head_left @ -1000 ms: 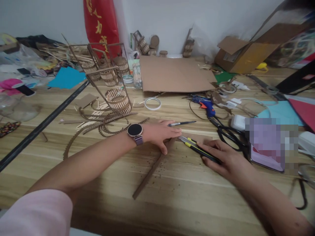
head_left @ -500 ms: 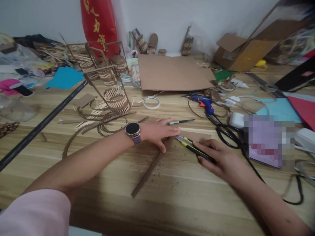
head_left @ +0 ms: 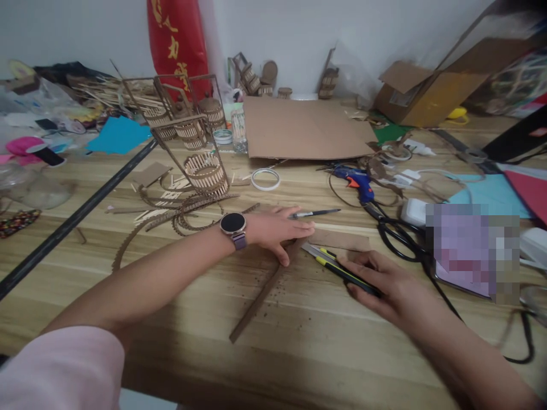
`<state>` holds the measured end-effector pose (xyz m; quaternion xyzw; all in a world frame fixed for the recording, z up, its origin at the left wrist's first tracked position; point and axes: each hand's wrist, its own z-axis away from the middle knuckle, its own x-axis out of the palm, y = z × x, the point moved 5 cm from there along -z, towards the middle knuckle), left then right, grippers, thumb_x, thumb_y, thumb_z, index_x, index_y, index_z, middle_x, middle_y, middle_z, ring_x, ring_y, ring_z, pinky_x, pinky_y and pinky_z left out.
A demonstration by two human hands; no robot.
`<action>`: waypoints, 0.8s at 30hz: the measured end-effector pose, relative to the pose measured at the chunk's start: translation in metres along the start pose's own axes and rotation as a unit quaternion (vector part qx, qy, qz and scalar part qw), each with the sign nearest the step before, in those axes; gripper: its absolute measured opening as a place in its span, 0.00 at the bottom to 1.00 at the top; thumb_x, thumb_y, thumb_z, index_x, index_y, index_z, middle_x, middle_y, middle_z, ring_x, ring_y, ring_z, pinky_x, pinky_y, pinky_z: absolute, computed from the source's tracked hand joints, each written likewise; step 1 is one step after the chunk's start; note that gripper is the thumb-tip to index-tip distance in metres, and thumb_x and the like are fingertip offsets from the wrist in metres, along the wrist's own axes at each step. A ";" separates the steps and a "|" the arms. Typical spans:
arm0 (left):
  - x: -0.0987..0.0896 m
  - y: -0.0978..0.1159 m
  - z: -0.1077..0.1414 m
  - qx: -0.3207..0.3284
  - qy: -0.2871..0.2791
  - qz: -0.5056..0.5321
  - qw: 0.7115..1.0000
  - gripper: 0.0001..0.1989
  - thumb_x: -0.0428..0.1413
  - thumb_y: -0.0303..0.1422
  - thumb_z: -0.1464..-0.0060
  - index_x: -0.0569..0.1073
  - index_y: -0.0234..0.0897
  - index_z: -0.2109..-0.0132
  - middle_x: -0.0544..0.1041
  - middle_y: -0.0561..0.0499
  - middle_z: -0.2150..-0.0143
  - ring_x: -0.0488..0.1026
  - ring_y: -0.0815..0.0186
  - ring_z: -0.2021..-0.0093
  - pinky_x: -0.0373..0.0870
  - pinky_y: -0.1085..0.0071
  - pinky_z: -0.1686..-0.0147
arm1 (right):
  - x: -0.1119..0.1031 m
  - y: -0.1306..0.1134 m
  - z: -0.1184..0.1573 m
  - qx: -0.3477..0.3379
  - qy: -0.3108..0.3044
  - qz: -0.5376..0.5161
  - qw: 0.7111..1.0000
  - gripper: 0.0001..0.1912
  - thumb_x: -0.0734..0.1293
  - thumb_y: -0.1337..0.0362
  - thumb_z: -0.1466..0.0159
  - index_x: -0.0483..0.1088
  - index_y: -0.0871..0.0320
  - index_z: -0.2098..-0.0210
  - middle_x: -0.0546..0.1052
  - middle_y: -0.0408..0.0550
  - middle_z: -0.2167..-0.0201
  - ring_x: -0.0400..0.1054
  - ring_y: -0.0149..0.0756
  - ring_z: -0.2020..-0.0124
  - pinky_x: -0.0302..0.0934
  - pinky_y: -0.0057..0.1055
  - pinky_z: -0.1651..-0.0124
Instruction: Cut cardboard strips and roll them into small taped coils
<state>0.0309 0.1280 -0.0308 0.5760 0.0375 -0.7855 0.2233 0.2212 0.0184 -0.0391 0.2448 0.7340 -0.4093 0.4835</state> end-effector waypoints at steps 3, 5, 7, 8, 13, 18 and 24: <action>0.001 0.000 0.000 0.004 0.001 -0.001 1.000 0.46 0.60 0.50 0.48 0.50 0.43 0.29 0.48 0.52 0.26 0.36 0.44 0.28 0.41 0.44 0.33 | 0.001 -0.002 0.001 0.006 -0.005 -0.004 1.000 0.20 0.62 0.61 0.34 0.71 0.56 0.43 0.74 0.53 0.60 0.74 0.38 0.61 0.71 0.34 0.59; 0.000 0.000 -0.001 0.005 0.003 0.000 1.000 0.46 0.60 0.50 0.48 0.50 0.42 0.29 0.48 0.51 0.26 0.35 0.44 0.28 0.41 0.44 0.33 | 0.003 -0.003 0.001 0.012 -0.013 -0.010 1.000 0.20 0.62 0.61 0.34 0.71 0.55 0.43 0.74 0.53 0.60 0.74 0.39 0.60 0.71 0.35 0.58; 0.000 0.000 0.000 0.003 0.004 0.001 1.000 0.46 0.60 0.50 0.49 0.51 0.43 0.29 0.48 0.51 0.26 0.35 0.44 0.28 0.41 0.45 0.33 | 0.004 -0.005 0.001 0.011 -0.015 -0.014 1.000 0.21 0.61 0.61 0.34 0.71 0.54 0.43 0.74 0.53 0.60 0.74 0.39 0.60 0.71 0.36 0.58; 0.000 0.000 0.000 0.003 0.002 0.002 1.000 0.46 0.61 0.50 0.49 0.51 0.43 0.29 0.48 0.51 0.26 0.35 0.44 0.28 0.40 0.45 0.33 | 0.004 -0.006 0.001 0.008 -0.015 -0.014 1.000 0.21 0.61 0.62 0.34 0.71 0.54 0.43 0.74 0.53 0.60 0.74 0.39 0.60 0.71 0.35 0.57; 0.001 -0.001 0.000 0.005 0.001 0.005 1.000 0.45 0.61 0.48 0.49 0.51 0.44 0.29 0.48 0.53 0.26 0.34 0.44 0.28 0.40 0.45 0.33 | 0.004 -0.013 0.004 -0.005 -0.007 -0.002 1.000 0.21 0.62 0.63 0.34 0.71 0.54 0.43 0.74 0.53 0.59 0.74 0.38 0.60 0.72 0.32 0.59; 0.003 -0.002 -0.001 0.010 0.004 0.010 1.000 0.46 0.60 0.49 0.48 0.50 0.42 0.29 0.48 0.52 0.26 0.34 0.44 0.27 0.41 0.45 0.33 | 0.010 -0.015 0.006 0.002 -0.007 0.016 1.000 0.21 0.61 0.62 0.33 0.70 0.54 0.42 0.74 0.53 0.58 0.74 0.38 0.60 0.72 0.33 0.60; 0.005 -0.005 -0.002 0.013 0.011 0.024 1.000 0.48 0.61 0.52 0.51 0.51 0.44 0.29 0.48 0.52 0.26 0.34 0.43 0.28 0.40 0.46 0.32 | 0.020 -0.017 0.018 -0.003 0.009 0.004 1.000 0.23 0.60 0.62 0.32 0.65 0.50 0.38 0.73 0.53 0.54 0.73 0.39 0.56 0.72 0.33 0.58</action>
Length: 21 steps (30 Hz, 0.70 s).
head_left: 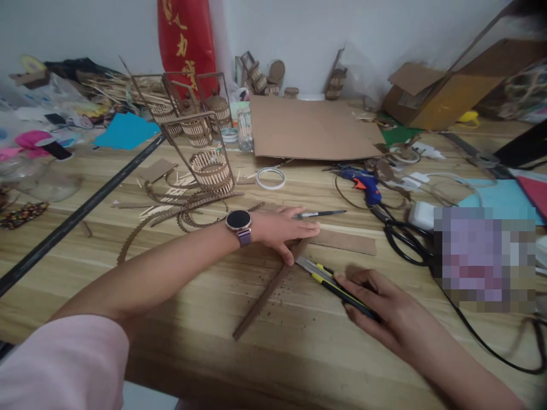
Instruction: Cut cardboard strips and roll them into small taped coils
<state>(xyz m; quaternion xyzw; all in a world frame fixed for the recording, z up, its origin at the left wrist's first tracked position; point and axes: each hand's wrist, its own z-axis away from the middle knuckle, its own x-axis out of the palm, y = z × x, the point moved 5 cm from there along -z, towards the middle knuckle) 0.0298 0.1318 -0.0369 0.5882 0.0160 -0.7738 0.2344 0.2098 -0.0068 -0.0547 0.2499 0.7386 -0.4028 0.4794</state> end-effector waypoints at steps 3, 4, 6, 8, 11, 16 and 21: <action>0.001 -0.001 -0.001 0.013 0.004 -0.001 1.000 0.49 0.61 0.53 0.51 0.51 0.42 0.29 0.48 0.50 0.26 0.34 0.43 0.28 0.39 0.47 0.32 | -0.001 -0.008 -0.004 0.001 -0.011 0.002 1.000 0.23 0.61 0.63 0.33 0.67 0.50 0.39 0.73 0.53 0.54 0.74 0.39 0.57 0.72 0.33 0.58; 0.000 -0.001 -0.001 0.018 0.008 0.002 1.000 0.49 0.61 0.53 0.51 0.51 0.42 0.29 0.49 0.50 0.26 0.34 0.43 0.28 0.39 0.46 0.32 | -0.002 -0.012 -0.006 -0.003 -0.014 0.000 1.000 0.22 0.61 0.64 0.33 0.67 0.51 0.40 0.73 0.53 0.55 0.74 0.39 0.57 0.72 0.33 0.58; -0.001 0.000 -0.001 0.022 0.011 0.008 1.000 0.48 0.61 0.52 0.51 0.51 0.43 0.29 0.49 0.49 0.27 0.35 0.43 0.28 0.39 0.46 0.32 | -0.003 -0.022 -0.007 -0.013 -0.019 -0.009 1.000 0.22 0.61 0.66 0.34 0.67 0.52 0.40 0.73 0.53 0.55 0.74 0.38 0.57 0.72 0.33 0.57; -0.001 0.000 0.000 0.016 0.009 0.011 1.000 0.48 0.61 0.52 0.51 0.51 0.43 0.29 0.49 0.49 0.26 0.35 0.43 0.28 0.38 0.45 0.33 | -0.004 -0.032 -0.005 -0.019 -0.023 -0.020 0.999 0.23 0.61 0.67 0.34 0.67 0.52 0.40 0.73 0.53 0.56 0.74 0.37 0.57 0.72 0.33 0.57; -0.002 0.000 0.001 0.005 0.003 0.016 1.000 0.47 0.62 0.51 0.51 0.52 0.44 0.29 0.48 0.50 0.26 0.35 0.42 0.28 0.39 0.45 0.33 | -0.001 -0.045 0.000 -0.027 -0.029 -0.026 0.999 0.23 0.61 0.67 0.34 0.67 0.53 0.40 0.74 0.53 0.57 0.74 0.37 0.60 0.73 0.32 0.59; -0.002 0.001 0.001 0.001 -0.004 0.010 1.000 0.48 0.61 0.50 0.50 0.50 0.41 0.29 0.47 0.51 0.26 0.34 0.43 0.28 0.38 0.46 0.32 | 0.000 -0.063 0.006 -0.046 -0.022 -0.003 0.999 0.21 0.60 0.66 0.34 0.68 0.57 0.42 0.75 0.53 0.59 0.75 0.37 0.62 0.74 0.31 0.62; -0.003 0.002 0.000 -0.007 -0.020 -0.002 1.000 0.49 0.60 0.51 0.50 0.48 0.40 0.28 0.45 0.52 0.26 0.32 0.43 0.27 0.37 0.46 0.32 | 0.000 -0.081 0.012 -0.062 -0.025 0.013 0.998 0.21 0.59 0.67 0.33 0.68 0.58 0.43 0.75 0.54 0.59 0.76 0.38 0.61 0.74 0.29 0.63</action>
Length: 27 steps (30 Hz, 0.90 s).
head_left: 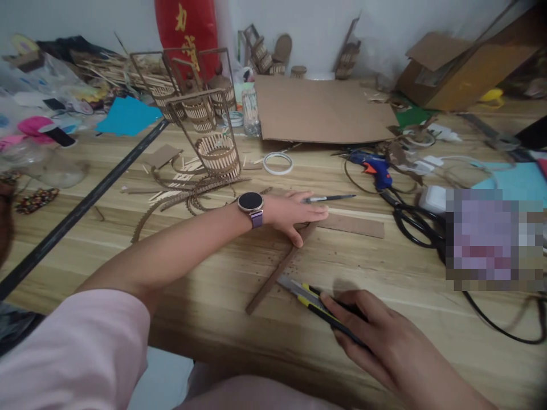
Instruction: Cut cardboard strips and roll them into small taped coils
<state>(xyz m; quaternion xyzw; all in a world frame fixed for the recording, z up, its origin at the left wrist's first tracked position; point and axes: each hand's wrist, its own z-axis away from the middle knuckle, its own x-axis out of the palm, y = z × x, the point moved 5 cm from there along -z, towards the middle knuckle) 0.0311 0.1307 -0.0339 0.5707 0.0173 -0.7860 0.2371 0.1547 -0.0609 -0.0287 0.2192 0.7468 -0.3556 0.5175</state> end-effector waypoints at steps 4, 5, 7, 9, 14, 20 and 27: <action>0.000 0.001 -0.001 -0.006 0.001 -0.001 1.000 0.49 0.60 0.52 0.51 0.48 0.42 0.28 0.44 0.52 0.26 0.32 0.43 0.27 0.37 0.46 0.32 | 0.005 -0.014 0.002 -0.020 -0.030 0.002 0.999 0.23 0.60 0.68 0.34 0.67 0.56 0.41 0.76 0.54 0.57 0.76 0.40 0.56 0.74 0.31 0.58; 0.000 0.001 -0.001 -0.006 0.000 -0.003 1.000 0.49 0.60 0.52 0.51 0.48 0.42 0.28 0.44 0.53 0.26 0.32 0.43 0.27 0.37 0.46 0.32 | 0.007 -0.016 0.002 -0.020 -0.037 0.001 0.999 0.23 0.60 0.69 0.35 0.66 0.56 0.40 0.76 0.53 0.57 0.75 0.40 0.56 0.74 0.31 0.58; 0.000 0.000 -0.001 -0.005 -0.001 -0.006 1.000 0.49 0.60 0.52 0.51 0.48 0.42 0.28 0.43 0.54 0.25 0.32 0.43 0.27 0.37 0.46 0.32 | 0.010 -0.021 0.002 -0.020 -0.048 0.000 0.999 0.24 0.61 0.69 0.36 0.66 0.55 0.40 0.77 0.53 0.57 0.75 0.41 0.57 0.74 0.33 0.58; 0.000 0.000 -0.002 -0.007 -0.002 -0.007 1.000 0.50 0.60 0.52 0.51 0.47 0.43 0.28 0.43 0.54 0.25 0.32 0.44 0.27 0.37 0.46 0.32 | 0.014 -0.026 0.000 -0.029 -0.053 0.005 0.998 0.25 0.61 0.69 0.37 0.66 0.54 0.40 0.77 0.52 0.57 0.75 0.41 0.57 0.73 0.33 0.59; 0.000 -0.001 -0.003 -0.005 0.008 0.003 1.000 0.49 0.61 0.51 0.52 0.50 0.44 0.29 0.45 0.53 0.26 0.32 0.43 0.28 0.37 0.45 0.32 | 0.013 -0.033 -0.002 -0.067 0.025 0.044 0.996 0.23 0.58 0.70 0.37 0.69 0.56 0.45 0.77 0.51 0.63 0.75 0.41 0.62 0.71 0.32 0.64; 0.000 -0.001 -0.003 -0.005 0.007 0.003 1.000 0.48 0.61 0.51 0.52 0.50 0.47 0.29 0.45 0.54 0.26 0.33 0.44 0.27 0.37 0.45 0.32 | 0.028 -0.034 0.001 -0.075 0.004 0.056 0.996 0.24 0.59 0.71 0.39 0.68 0.55 0.44 0.76 0.50 0.63 0.73 0.40 0.62 0.69 0.33 0.62; -0.002 0.001 -0.002 -0.012 0.019 0.007 1.000 0.47 0.63 0.47 0.52 0.52 0.46 0.30 0.47 0.52 0.26 0.36 0.41 0.28 0.39 0.43 0.33 | 0.020 -0.041 -0.004 -0.089 0.033 0.022 0.995 0.22 0.60 0.71 0.39 0.71 0.54 0.48 0.77 0.49 0.66 0.73 0.39 0.66 0.69 0.33 0.65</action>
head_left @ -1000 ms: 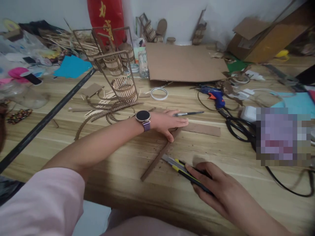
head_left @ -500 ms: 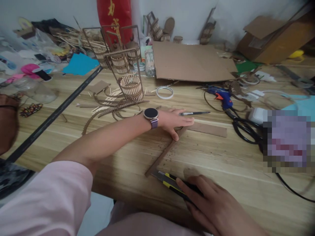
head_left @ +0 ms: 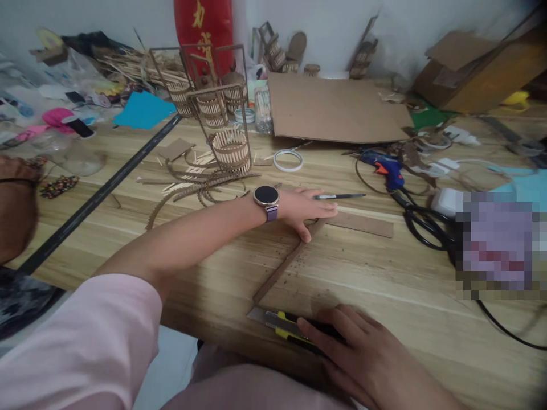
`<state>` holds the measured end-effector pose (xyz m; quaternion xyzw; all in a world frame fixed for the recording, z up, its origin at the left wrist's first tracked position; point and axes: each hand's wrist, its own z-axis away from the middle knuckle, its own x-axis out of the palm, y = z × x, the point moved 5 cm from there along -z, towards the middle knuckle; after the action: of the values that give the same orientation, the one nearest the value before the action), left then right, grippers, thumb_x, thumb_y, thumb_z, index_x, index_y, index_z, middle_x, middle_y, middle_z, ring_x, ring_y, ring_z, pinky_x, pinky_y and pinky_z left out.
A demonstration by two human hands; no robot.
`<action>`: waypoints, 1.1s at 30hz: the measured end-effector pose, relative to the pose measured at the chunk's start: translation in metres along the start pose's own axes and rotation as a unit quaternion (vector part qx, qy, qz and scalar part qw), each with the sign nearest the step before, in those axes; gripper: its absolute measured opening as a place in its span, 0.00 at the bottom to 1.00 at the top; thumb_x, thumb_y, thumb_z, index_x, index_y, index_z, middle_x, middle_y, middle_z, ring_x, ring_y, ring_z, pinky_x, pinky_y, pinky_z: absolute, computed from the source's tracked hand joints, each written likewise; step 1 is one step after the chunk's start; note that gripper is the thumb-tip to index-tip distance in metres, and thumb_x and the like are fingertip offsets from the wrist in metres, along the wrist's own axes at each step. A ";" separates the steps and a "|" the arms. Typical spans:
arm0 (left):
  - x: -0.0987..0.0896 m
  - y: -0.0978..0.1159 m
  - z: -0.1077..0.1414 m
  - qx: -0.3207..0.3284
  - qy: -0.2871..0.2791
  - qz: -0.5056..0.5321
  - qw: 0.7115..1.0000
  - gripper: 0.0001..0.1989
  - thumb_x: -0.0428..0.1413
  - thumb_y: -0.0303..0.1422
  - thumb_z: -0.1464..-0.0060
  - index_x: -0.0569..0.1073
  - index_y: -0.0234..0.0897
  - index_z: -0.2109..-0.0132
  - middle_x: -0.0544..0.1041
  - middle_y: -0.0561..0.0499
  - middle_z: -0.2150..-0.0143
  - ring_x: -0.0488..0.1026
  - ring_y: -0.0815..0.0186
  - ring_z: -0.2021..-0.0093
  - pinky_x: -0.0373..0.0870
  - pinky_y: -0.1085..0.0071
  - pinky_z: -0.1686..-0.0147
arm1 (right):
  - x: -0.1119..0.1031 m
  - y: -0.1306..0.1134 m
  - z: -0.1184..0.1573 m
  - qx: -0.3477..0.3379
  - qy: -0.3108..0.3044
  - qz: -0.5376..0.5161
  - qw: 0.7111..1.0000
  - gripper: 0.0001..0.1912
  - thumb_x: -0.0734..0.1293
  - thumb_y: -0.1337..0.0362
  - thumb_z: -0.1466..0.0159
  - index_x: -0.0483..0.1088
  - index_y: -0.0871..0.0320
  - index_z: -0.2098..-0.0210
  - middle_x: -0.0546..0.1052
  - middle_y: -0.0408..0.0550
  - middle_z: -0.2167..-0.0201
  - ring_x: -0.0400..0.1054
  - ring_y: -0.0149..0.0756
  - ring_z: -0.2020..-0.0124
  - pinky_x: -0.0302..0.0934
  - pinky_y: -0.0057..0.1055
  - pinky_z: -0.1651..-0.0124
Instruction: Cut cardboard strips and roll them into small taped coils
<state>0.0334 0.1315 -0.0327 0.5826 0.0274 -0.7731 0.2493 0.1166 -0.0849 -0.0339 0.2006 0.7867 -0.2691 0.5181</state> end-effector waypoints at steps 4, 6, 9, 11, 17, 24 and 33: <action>-0.013 0.011 0.022 -0.004 0.066 -0.025 0.998 0.40 0.62 0.42 0.48 0.58 0.41 0.32 0.51 0.45 0.27 0.44 0.47 0.29 0.46 0.51 0.33 | -0.020 0.016 0.014 0.008 -0.032 -0.050 0.998 0.20 0.60 0.66 0.34 0.68 0.53 0.43 0.77 0.50 0.61 0.74 0.37 0.62 0.71 0.30 0.62; -0.022 0.022 0.040 -0.034 0.143 -0.025 0.989 0.26 0.57 0.41 0.42 0.68 0.34 0.40 0.66 0.39 0.36 0.60 0.51 0.36 0.55 0.57 0.37 | -0.031 0.038 0.029 0.080 0.021 -0.046 0.995 0.22 0.60 0.64 0.33 0.64 0.50 0.40 0.76 0.51 0.58 0.74 0.39 0.59 0.72 0.30 0.62; -0.014 0.035 0.064 -0.174 0.157 0.018 0.972 0.20 0.48 0.44 0.37 0.76 0.32 0.61 0.79 0.39 0.60 0.75 0.54 0.58 0.69 0.61 0.57 | -0.040 0.078 0.051 0.205 0.073 0.021 0.976 0.24 0.60 0.59 0.32 0.61 0.47 0.37 0.75 0.53 0.56 0.75 0.45 0.60 0.72 0.37 0.62; 0.005 0.051 0.070 -0.184 0.082 0.052 0.978 0.22 0.53 0.50 0.42 0.76 0.33 0.67 0.78 0.41 0.68 0.75 0.54 0.67 0.68 0.64 0.69 | -0.040 0.102 0.057 0.273 0.060 0.061 0.958 0.23 0.61 0.56 0.33 0.64 0.49 0.39 0.74 0.55 0.56 0.75 0.48 0.59 0.72 0.42 0.60; 0.018 0.055 0.083 -0.218 0.111 0.087 0.966 0.12 0.52 0.37 0.43 0.75 0.34 0.68 0.79 0.44 0.69 0.75 0.56 0.68 0.61 0.66 0.74 | -0.032 0.134 0.040 0.288 0.021 0.136 0.948 0.26 0.57 0.51 0.32 0.67 0.61 0.42 0.74 0.60 0.56 0.71 0.55 0.56 0.68 0.53 0.55; 0.016 0.039 0.098 -0.211 0.129 0.233 0.940 0.13 0.57 0.42 0.44 0.73 0.36 0.68 0.77 0.52 0.72 0.70 0.67 0.73 0.57 0.71 0.75 | -0.031 0.111 -0.012 0.257 0.035 0.100 0.961 0.21 0.60 0.51 0.33 0.74 0.58 0.51 0.77 0.59 0.55 0.71 0.54 0.53 0.64 0.50 0.51; 0.042 0.064 0.080 -0.140 0.111 0.575 0.799 0.13 0.52 0.42 0.41 0.65 0.37 0.66 0.66 0.59 0.77 0.64 0.73 0.79 0.61 0.76 0.79 | 0.006 0.084 -0.054 0.451 0.033 -0.520 0.725 0.27 0.70 0.39 0.48 0.65 0.57 0.78 0.64 0.36 0.89 0.52 0.23 0.87 0.43 0.24 0.83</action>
<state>-0.0196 0.0343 -0.0298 0.5319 -0.1770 -0.4055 0.7220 0.1262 0.0146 -0.0402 -0.0207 0.5701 -0.8126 0.1189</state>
